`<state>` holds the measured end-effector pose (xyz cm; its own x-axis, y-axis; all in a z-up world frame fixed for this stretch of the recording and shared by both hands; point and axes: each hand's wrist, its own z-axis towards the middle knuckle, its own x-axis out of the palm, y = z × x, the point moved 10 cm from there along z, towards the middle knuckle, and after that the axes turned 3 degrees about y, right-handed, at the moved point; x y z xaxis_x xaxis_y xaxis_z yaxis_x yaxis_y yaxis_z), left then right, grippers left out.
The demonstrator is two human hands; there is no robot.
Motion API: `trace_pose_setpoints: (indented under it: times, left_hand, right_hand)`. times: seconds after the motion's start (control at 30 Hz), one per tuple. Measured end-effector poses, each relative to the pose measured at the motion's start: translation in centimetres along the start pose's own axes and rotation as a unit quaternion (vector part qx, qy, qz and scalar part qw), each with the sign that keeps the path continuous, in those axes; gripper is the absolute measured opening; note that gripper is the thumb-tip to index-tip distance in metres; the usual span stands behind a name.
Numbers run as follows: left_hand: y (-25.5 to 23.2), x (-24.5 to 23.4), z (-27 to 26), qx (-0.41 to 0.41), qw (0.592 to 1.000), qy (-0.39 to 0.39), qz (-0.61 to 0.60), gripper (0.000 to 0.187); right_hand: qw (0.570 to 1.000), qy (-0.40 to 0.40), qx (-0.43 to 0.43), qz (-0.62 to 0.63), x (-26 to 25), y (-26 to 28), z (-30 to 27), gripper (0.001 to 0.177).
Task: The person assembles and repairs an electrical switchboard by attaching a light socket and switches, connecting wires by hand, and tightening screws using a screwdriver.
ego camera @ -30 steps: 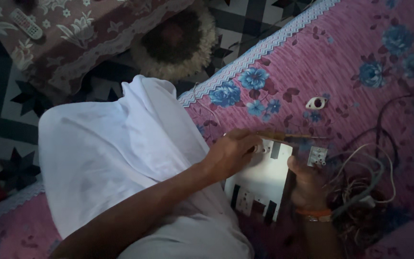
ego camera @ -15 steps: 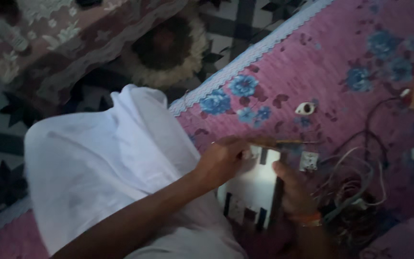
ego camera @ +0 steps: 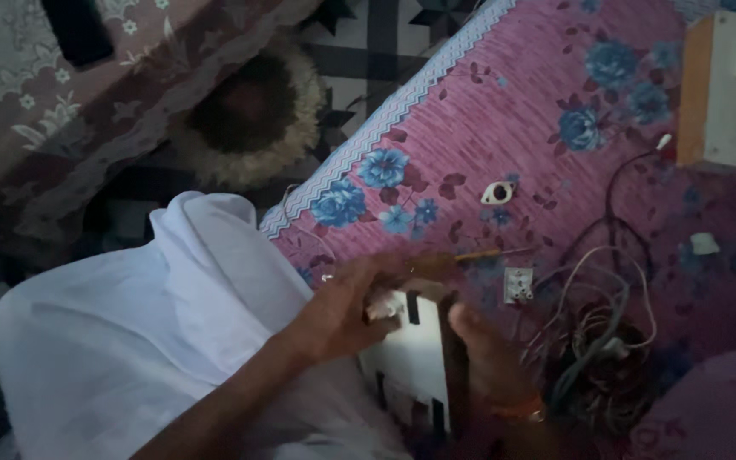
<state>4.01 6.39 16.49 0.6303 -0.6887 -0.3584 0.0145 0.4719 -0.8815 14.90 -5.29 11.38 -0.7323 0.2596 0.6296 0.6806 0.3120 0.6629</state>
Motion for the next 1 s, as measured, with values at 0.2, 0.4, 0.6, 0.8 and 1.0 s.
trace_pose_setpoints:
  times: [0.2,0.4,0.6,0.8,1.0]
  left_hand:
    - [2.6,3.6,-0.7,-0.093,0.983,0.149,-0.051,0.069]
    - [0.8,4.5,-1.5,-0.038,0.993,0.109,0.006,0.069]
    - [-1.2,4.2,-2.3,0.005,0.994,0.106,0.033,0.075]
    - [-1.4,3.6,-2.0,-0.011,0.994,0.104,0.019,0.074]
    - [-1.6,4.7,-1.0,-0.002,0.995,0.095,-0.006,0.068]
  right_hand:
    - [0.997,0.001,0.058,0.048,-3.3,0.0,0.7,0.058]
    - [0.638,-0.084,-0.155,-0.749,-4.8,5.7,2.7,0.061]
    - [0.563,-0.056,-0.091,-0.820,-7.5,6.9,4.3,0.037]
    - [0.524,-0.115,-0.117,-0.836,-10.3,13.8,4.1,0.023]
    - [0.484,-0.209,-0.190,-0.829,-15.4,15.7,3.1,0.038]
